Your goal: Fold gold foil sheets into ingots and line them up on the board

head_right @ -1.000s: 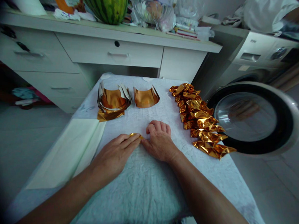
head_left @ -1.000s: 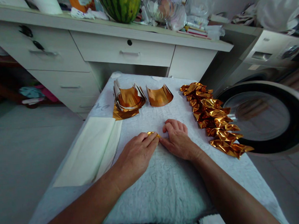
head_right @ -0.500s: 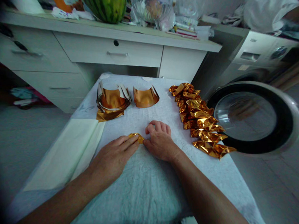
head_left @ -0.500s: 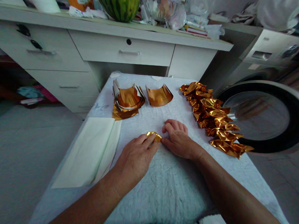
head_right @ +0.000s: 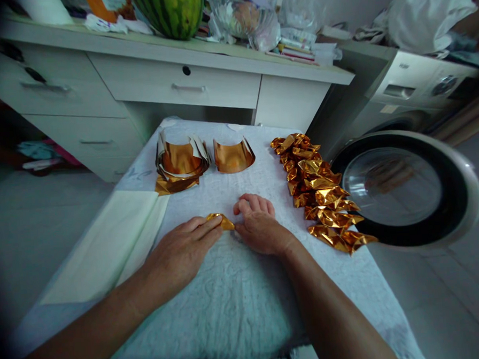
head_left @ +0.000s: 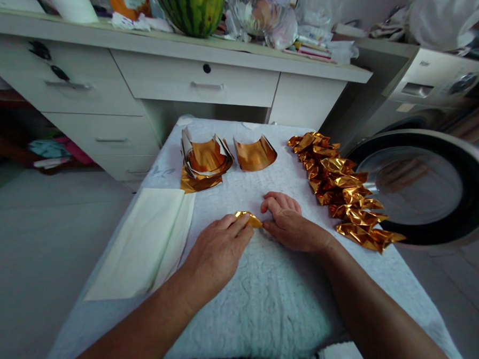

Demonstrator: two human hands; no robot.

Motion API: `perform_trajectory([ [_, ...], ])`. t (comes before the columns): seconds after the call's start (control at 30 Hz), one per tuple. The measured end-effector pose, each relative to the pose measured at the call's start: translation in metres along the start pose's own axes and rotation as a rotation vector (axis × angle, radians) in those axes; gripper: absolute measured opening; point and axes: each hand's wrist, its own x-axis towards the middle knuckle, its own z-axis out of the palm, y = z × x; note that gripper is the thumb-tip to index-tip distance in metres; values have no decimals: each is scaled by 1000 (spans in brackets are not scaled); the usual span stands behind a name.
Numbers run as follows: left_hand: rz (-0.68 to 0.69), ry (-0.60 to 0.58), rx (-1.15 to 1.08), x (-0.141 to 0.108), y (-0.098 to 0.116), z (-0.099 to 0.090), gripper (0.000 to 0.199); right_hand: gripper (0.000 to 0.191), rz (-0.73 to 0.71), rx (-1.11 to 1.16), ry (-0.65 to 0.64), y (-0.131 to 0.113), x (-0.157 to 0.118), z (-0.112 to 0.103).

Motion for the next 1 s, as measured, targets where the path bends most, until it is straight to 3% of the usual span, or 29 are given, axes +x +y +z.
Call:
perform_trajectory([
  [0.2,-3,32,-44,2,-2,2,33,30,-25,78,24,8,1,-5],
  [0.47,-18,76,-185,7,-4,-2,26,16,-157,90,19,-10,-1,-10],
  [0.67,-170,171,-170,4,-7,-4,21,11,-185,93,58,-10,2,-5],
  [0.83,-240,108,-205,3,-9,-7,18,13,-191,89,100,-8,5,-4],
  [1.0,-260,127,-246,5,-11,-6,15,13,-215,97,125,-8,6,-2],
])
